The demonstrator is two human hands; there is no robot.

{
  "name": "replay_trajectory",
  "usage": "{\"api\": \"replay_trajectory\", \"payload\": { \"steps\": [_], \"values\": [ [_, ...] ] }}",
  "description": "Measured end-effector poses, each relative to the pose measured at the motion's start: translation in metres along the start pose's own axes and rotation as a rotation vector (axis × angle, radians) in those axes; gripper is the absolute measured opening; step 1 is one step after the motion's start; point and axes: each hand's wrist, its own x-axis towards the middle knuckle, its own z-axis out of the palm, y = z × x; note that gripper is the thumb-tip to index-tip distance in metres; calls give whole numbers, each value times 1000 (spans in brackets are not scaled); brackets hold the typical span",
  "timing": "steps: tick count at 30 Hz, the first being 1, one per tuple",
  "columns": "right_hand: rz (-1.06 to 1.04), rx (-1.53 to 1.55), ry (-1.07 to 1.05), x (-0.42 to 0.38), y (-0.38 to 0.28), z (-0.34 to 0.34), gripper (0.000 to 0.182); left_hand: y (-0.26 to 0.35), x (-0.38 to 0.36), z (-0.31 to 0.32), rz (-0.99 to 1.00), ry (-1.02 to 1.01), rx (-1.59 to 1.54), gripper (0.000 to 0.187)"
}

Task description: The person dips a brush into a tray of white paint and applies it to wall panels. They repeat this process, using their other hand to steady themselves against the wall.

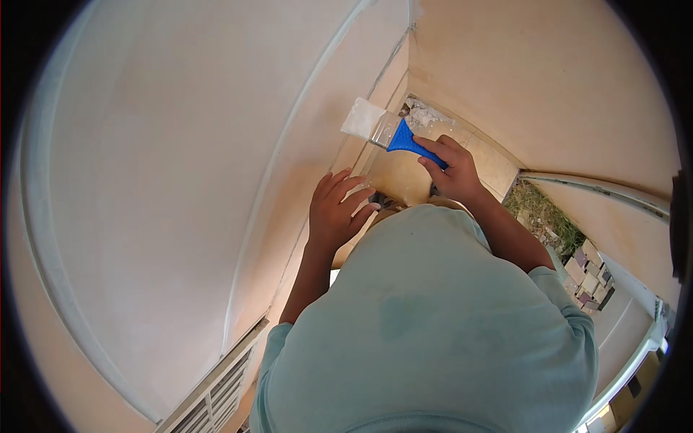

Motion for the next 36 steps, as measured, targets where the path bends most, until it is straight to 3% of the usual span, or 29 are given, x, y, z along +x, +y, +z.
{"api": "replay_trajectory", "payload": {
  "steps": [5,8,9,13,23,27,31,34,36],
  "values": [
    [-105,111,-139,-21,27,1,40,70,-43,-3,-281,28,102,38],
    [-116,217,-165,-29,33,10,41,95,-47,0,-337,-1,301,47],
    [-157,181,-186,-23,31,21,41,85,-51,-4,-336,-66,341,58],
    [-224,128,-233,-36,4,53,40,91,-60,-22,-360,-160,491,75],
    [-172,117,-33,-58,-4,86,38,66,-16,3,50,-330,414,87],
    [-205,199,87,-55,9,110,27,53,-7,9,173,-374,374,88],
    [-237,229,237,-57,7,125,17,46,-9,14,197,-388,330,91],
    [-207,182,222,-60,7,131,14,46,-12,4,196,-419,367,91],
    [-191,180,195,-60,7,130,25,48,-13,-3,185,-452,416,92]
  ]
}}
